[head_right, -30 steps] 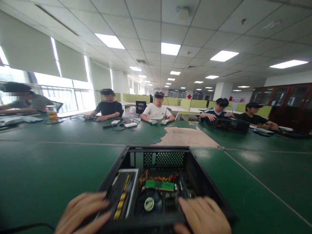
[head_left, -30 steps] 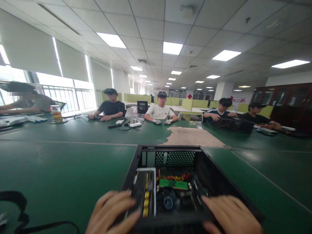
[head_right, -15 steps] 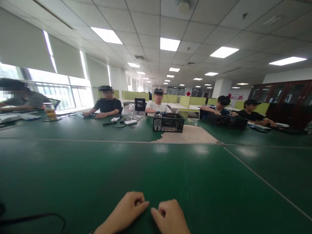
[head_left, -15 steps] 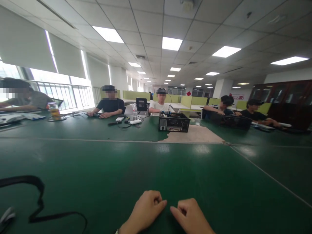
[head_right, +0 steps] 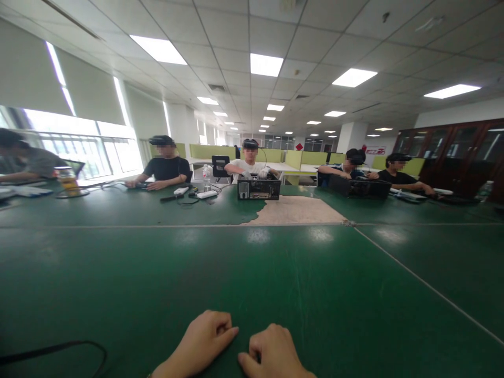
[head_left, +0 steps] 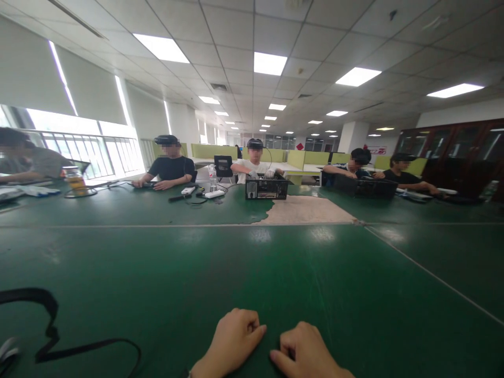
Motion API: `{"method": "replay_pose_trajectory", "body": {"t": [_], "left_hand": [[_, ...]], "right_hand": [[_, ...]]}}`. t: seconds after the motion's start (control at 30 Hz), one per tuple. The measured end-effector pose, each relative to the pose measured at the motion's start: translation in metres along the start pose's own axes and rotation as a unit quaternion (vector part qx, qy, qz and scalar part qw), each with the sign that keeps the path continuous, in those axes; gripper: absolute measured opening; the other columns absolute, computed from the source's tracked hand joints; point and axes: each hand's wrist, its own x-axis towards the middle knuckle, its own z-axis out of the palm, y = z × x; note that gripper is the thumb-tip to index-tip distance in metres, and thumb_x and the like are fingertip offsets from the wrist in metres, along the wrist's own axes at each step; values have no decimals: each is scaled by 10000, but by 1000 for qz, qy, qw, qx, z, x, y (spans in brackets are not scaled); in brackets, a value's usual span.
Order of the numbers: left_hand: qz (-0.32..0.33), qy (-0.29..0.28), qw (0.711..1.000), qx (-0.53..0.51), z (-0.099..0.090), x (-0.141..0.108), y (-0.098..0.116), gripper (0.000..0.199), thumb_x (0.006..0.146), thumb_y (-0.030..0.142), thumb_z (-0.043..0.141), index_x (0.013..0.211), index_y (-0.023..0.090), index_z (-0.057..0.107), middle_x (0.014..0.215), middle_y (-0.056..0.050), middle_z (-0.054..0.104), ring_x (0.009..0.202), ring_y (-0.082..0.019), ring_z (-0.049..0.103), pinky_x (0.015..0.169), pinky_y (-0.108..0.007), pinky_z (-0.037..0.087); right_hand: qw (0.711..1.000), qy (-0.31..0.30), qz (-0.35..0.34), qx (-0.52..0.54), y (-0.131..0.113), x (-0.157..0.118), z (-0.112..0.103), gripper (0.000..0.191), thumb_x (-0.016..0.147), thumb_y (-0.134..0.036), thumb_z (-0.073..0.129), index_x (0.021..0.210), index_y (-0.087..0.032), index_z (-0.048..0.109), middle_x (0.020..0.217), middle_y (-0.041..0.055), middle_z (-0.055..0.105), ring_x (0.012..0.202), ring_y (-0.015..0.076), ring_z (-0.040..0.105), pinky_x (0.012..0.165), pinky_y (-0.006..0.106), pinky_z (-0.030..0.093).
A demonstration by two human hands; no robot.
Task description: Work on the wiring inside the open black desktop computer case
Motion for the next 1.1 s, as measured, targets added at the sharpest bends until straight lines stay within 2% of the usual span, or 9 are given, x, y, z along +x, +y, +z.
{"method": "replay_pose_trajectory", "body": {"t": [0.27,0.97,1.1], "left_hand": [[1,3,1000,-8,-1,1,0,253,814,383,501,659,214,609,659,20,623,657,-140,536,588,-235,296],[5,-1,1000,-2,-2,0,2,239,830,384,486,709,224,616,675,26,630,679,-142,552,600,-228,314],[1,1,1000,-4,-3,0,4,220,816,368,498,698,222,614,680,23,632,692,-149,552,612,-229,318]], "right_hand": [[1000,4,-1,-11,2,2,5,268,786,-371,540,604,-215,659,625,-25,685,593,126,602,571,239,321],[1000,7,-6,-28,4,0,1,282,803,-397,531,615,-226,653,654,-29,696,642,146,620,605,263,331],[1000,4,2,-31,-3,4,4,306,829,-402,509,623,-225,650,665,-19,698,650,155,629,609,262,357]]}}
